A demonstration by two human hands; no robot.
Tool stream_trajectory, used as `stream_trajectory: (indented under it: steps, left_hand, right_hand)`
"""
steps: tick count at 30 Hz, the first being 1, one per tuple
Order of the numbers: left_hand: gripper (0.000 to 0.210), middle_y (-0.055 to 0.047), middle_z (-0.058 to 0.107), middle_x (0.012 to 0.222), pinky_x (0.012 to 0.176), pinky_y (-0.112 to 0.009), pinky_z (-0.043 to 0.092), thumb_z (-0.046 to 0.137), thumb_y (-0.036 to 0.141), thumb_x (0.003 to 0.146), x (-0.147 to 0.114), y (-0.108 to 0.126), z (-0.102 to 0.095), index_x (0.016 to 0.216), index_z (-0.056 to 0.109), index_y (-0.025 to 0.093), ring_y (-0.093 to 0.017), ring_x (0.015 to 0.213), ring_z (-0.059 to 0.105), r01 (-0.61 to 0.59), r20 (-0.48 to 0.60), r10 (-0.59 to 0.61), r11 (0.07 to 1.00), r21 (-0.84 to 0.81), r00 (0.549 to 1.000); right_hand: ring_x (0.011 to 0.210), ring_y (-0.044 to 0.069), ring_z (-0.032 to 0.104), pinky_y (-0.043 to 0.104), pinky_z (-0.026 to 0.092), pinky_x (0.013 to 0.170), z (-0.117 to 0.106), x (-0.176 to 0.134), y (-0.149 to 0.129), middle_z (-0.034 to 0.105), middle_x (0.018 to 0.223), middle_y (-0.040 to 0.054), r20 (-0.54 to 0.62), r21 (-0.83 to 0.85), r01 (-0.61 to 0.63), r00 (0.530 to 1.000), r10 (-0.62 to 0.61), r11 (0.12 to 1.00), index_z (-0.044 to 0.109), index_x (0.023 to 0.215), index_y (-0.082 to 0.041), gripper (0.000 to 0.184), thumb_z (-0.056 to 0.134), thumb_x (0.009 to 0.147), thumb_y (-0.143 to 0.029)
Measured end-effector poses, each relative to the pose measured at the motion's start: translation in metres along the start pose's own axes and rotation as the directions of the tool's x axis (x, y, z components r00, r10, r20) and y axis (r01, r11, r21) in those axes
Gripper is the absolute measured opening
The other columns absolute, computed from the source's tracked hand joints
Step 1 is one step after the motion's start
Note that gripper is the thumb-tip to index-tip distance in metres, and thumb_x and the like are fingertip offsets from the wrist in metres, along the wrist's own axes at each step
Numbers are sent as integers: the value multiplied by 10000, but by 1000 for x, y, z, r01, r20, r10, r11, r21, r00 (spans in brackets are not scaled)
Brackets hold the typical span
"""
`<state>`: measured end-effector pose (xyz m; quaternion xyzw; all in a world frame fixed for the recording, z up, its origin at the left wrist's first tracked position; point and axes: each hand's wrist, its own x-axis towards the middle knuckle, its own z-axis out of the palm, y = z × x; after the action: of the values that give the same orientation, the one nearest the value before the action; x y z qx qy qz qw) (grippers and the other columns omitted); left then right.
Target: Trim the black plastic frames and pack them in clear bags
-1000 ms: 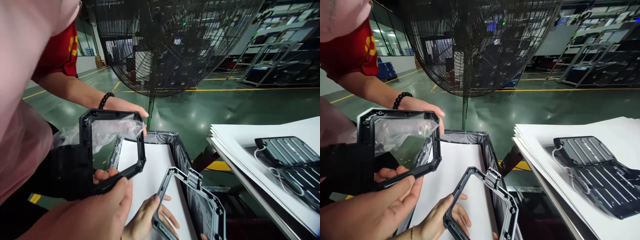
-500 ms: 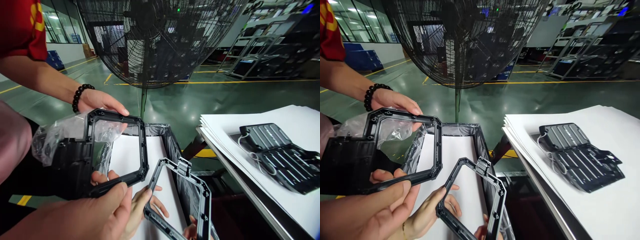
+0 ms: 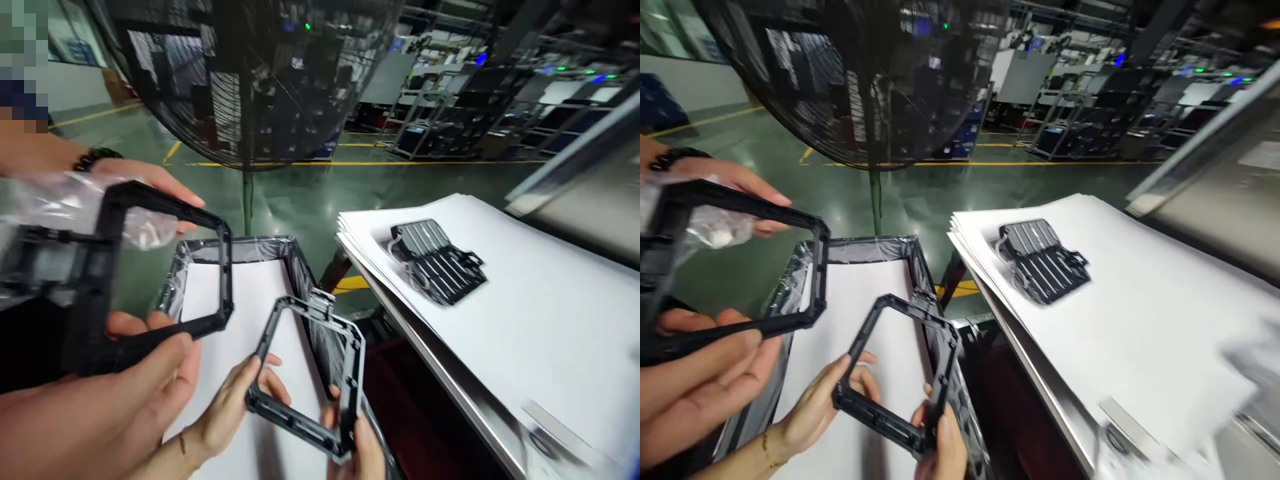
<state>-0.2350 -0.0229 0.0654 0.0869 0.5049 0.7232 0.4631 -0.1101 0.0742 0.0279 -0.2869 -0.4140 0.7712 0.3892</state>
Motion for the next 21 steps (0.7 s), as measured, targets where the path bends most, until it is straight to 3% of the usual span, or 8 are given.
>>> stream_trajectory:
  steps: [6,9,18,21]
  left_hand:
    - [460,-33,663,637,614,-249,465,452,601,790,-23,16,1,961,580,194,-171,615,574,34,-7,-34,999,17,999]
    - [549,-33,660,616,559,-268,478,481,691,706,-31,22,3,954,606,218,-193,571,577,-7,-20,9,997,82,1000]
    - [578,-24,655,633,547,-274,485,402,732,714,-27,13,-1,986,598,261,-186,568,566,-55,5,55,983,177,998]
    - [578,-18,654,652,568,-276,493,385,732,722,-27,11,-3,1008,586,272,-185,586,574,-55,1,56,980,192,998]
  right_hand:
    - [488,92,371,210,295,456,12,-23,-14,524,586,-9,117,92,-37,993,26,995,634,1010,-250,488,493,764,-646]
    - [489,89,362,206,287,451,14,-30,-17,513,595,-15,153,126,-56,988,36,990,618,1037,-265,484,469,781,-648]
    - [529,86,360,222,295,501,14,-37,-19,500,642,-20,121,209,-125,987,102,970,610,1089,-250,477,408,841,-605]
    - [538,89,391,244,300,533,15,-39,-22,518,688,-8,113,233,-150,986,126,961,609,1119,-227,466,522,787,-542]
